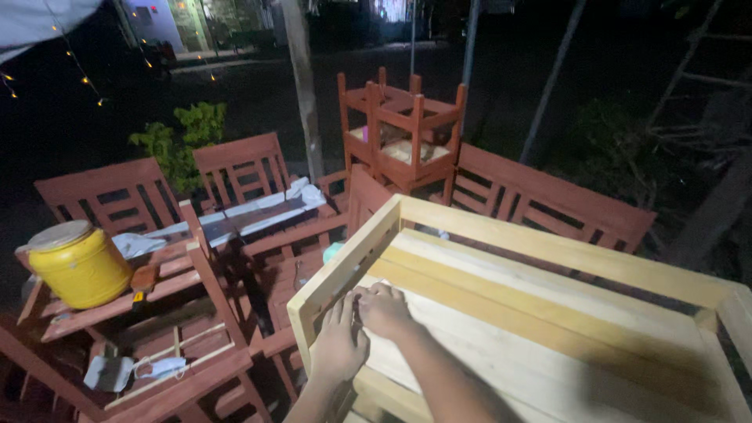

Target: The person wipes the top surface and side edges of a light-colored wooden shelf unit with a cloth. The person moves around the unit to reach different sides and continues wiping the top and side rails.

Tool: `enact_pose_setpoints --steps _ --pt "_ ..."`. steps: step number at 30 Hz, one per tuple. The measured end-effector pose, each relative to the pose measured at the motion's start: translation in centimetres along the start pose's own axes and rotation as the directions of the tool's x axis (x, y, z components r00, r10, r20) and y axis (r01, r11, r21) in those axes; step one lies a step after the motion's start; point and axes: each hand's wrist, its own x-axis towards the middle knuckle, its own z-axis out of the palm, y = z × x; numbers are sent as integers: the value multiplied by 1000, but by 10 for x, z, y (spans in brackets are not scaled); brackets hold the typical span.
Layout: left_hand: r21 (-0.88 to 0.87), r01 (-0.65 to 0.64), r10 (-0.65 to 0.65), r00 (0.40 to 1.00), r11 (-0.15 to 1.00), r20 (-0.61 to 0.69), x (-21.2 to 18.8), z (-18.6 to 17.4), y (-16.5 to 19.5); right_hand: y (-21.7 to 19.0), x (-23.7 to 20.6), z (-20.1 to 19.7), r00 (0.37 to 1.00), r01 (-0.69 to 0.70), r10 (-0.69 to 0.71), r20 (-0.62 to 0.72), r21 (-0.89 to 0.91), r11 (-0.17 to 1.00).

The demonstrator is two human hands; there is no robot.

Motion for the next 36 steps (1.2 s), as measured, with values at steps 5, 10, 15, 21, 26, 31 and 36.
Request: enact_pose_setpoints --steps 5,10,15,21,26,31,36 --pt "-3 -79 79 994 997 -73 -6 -6 7 16 -29 1 988 138 -140 -71 -25 990" --pt "-64 125 -121 990 990 66 -17 -13 15 54 -116 -42 998 35 -36 58 10 999" --pt "18 26 -27 999 999 20 -16 -7 17 114 -220 -89 995 -100 100 14 -15 995" --pt "189 -96 99 995 977 -8 -20 13 18 204 -364 -136 951 -299 299 -78 7 954" --pt "365 -11 11 1000 931 3 -22 23 37 213 -413 -166 799 -594 587 -133 -334 732" --pt "566 -73 140 987 821 -75 -17 37 57 194 -406 -202 679 -577 704 211 -440 688" --pt "392 -203 230 973 897 -22 -9 47 61 181 -358 -193 823 -352 471 318 -366 862"
